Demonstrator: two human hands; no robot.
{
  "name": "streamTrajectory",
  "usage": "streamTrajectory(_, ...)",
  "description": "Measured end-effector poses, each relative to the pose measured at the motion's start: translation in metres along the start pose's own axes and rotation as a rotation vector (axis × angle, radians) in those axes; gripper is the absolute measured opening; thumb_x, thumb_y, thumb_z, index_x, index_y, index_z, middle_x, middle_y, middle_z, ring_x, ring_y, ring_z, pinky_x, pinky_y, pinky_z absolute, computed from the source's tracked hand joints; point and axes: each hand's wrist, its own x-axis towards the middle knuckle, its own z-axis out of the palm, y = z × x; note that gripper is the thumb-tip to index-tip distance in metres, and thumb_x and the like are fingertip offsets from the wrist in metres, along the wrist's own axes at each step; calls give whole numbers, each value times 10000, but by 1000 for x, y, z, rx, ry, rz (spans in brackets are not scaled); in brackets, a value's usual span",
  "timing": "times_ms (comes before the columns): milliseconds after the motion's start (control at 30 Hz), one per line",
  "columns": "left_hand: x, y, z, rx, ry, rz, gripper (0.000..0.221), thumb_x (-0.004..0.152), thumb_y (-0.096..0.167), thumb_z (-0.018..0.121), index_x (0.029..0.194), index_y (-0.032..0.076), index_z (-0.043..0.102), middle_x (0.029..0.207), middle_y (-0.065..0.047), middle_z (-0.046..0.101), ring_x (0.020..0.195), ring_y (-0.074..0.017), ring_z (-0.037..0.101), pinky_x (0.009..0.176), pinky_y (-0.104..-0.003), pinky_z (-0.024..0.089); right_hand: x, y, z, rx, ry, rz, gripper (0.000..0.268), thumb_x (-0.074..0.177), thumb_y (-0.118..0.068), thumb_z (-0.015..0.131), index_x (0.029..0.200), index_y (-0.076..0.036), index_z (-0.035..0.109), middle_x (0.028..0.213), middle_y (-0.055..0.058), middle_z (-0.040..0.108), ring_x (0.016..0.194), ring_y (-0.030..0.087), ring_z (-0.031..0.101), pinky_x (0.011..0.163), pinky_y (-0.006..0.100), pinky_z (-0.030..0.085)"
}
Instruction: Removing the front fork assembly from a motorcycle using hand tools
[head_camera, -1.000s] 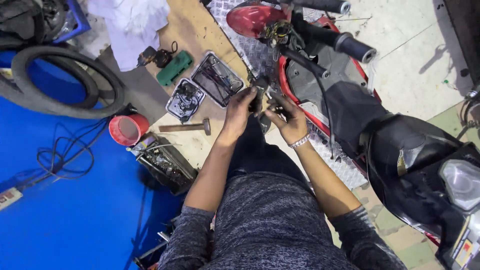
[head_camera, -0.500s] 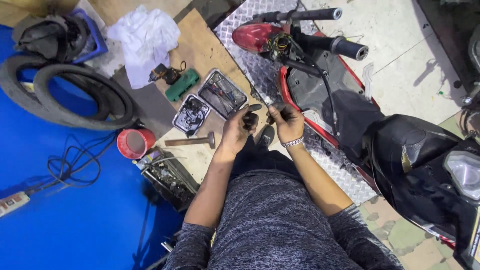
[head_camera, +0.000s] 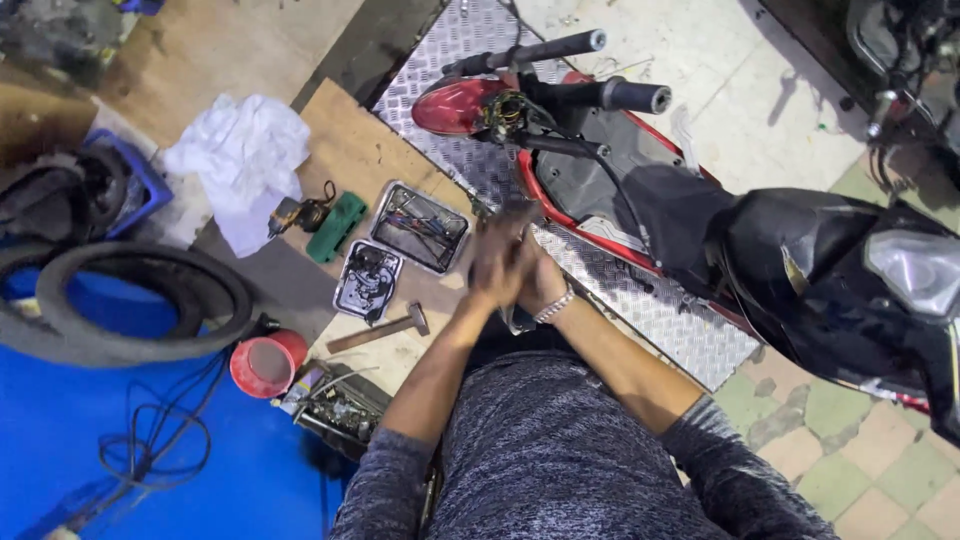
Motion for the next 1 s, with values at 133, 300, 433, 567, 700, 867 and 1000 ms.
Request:
streamTrajectory(133, 67, -34, -29, -178, 62, -315, 368, 1104, 354, 464, 1233, 79, 672, 1079, -179, 681, 1036, -371, 655, 995, -475, 473, -38, -23, -18, 145, -161, 82, 931, 1036, -521, 529, 1545, 167, 161, 1596, 436, 155, 1521, 524, 104, 1198, 653, 146)
streamTrajectory(300, 69, -68, -18, 70, -79, -923, 550, 998, 577, 588, 1050, 59, 767, 982, -163, 764, 1003, -353, 724, 855, -443, 550, 4, -56, -103, -697, 436, 325, 531, 1106, -303, 272, 1565, -86, 427, 1573, 236, 452, 1493, 338, 387, 1288, 404, 208)
streamTrajectory(433, 117, 9, -1, 9, -195, -980, 360, 990, 396, 595, 959, 87, 777, 933, -170, 764, 1016, -375, 721, 847, -468, 556, 85, -76, -217, -806, 418, -136, 630, 1103, -509, 458, 1335, 50, 634, 1368, 309, 586, 1327, 449, 508, 1158, 527, 355)
streamTrajectory(567, 106, -6, 72, -77, -389, -882, 649, 824, 192, 699, 1396, 6, 454, 1364, -266, 518, 1299, -399, 520, 1128, -477, 419, 132, -149, -215, -484, 455, 24, 848, 900, -712, 684, 1455, -101, 487, 1372, 215, 583, 1251, 378, 551, 1040, 534, 420)
streamTrajectory(700, 91, 0, 116, -151, -289, -900, 304, 849, 279, 678, 1129, 171, 723, 1035, -75, 764, 1025, -262, 737, 928, -455, 556, 119, -211, -144, -684, 375, -44, 1236, 834, -833, 675, 1544, 100, 283, 1577, 329, 346, 1503, 399, 310, 1273, 485, 218)
streamTrajectory(867, 55, 36, 88, -15, -73, -1092, 401, 891, 358, 668, 1212, 118, 689, 1104, -147, 751, 1075, -333, 717, 935, -482, 565, 167, -35, -286, -1387, -417, -76, 416, 970, -207, 599, 1346, -28, 600, 1290, 263, 660, 1106, 412, 680, 910, 485, 576)
streamTrajectory(1000, 14, 72, 42, 96, 297, -1217, 396, 883, 353, 677, 1194, 109, 671, 1085, -137, 735, 1045, -324, 729, 901, -486, 578, 97, -14, -175, -1243, -650, 298, 440, 958, -344, 777, 1292, -72, 684, 1038, 218, 741, 840, 340, 761, 659, 432, 641)
